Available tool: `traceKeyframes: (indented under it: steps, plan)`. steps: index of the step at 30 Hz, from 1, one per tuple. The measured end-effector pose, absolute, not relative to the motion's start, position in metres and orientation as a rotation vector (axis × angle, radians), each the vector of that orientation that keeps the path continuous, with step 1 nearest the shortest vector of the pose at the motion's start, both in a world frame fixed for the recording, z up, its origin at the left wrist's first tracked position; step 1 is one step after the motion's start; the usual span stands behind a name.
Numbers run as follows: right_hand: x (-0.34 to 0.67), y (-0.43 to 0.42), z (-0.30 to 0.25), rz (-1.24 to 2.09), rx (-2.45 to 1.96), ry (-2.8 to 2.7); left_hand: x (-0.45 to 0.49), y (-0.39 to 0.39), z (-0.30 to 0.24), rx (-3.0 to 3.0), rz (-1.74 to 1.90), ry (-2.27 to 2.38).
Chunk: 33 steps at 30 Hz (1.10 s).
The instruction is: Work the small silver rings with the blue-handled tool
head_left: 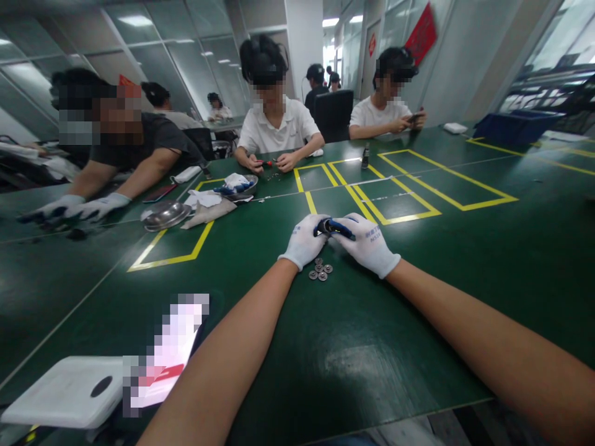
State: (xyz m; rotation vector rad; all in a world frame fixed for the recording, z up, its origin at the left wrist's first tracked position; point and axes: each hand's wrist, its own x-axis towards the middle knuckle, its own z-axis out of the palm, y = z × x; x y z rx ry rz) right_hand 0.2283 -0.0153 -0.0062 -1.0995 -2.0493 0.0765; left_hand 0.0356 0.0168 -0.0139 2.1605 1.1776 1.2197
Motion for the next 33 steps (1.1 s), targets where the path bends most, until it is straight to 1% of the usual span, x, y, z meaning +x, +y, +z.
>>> traceKeyframes:
  steps: [20, 33]
  plan:
    - [0.2279, -0.0129, -0.0082, 0.097, -1.079, -2.047, 0.034, 0.0188, -0.015, 2.274, 1.155, 1.186]
    - [0.2219, -0.0197, -0.0051, 0.185, -1.077, -2.039, 0.0331, 0.02, -0.0174, 2.194, 1.246, 1.204]
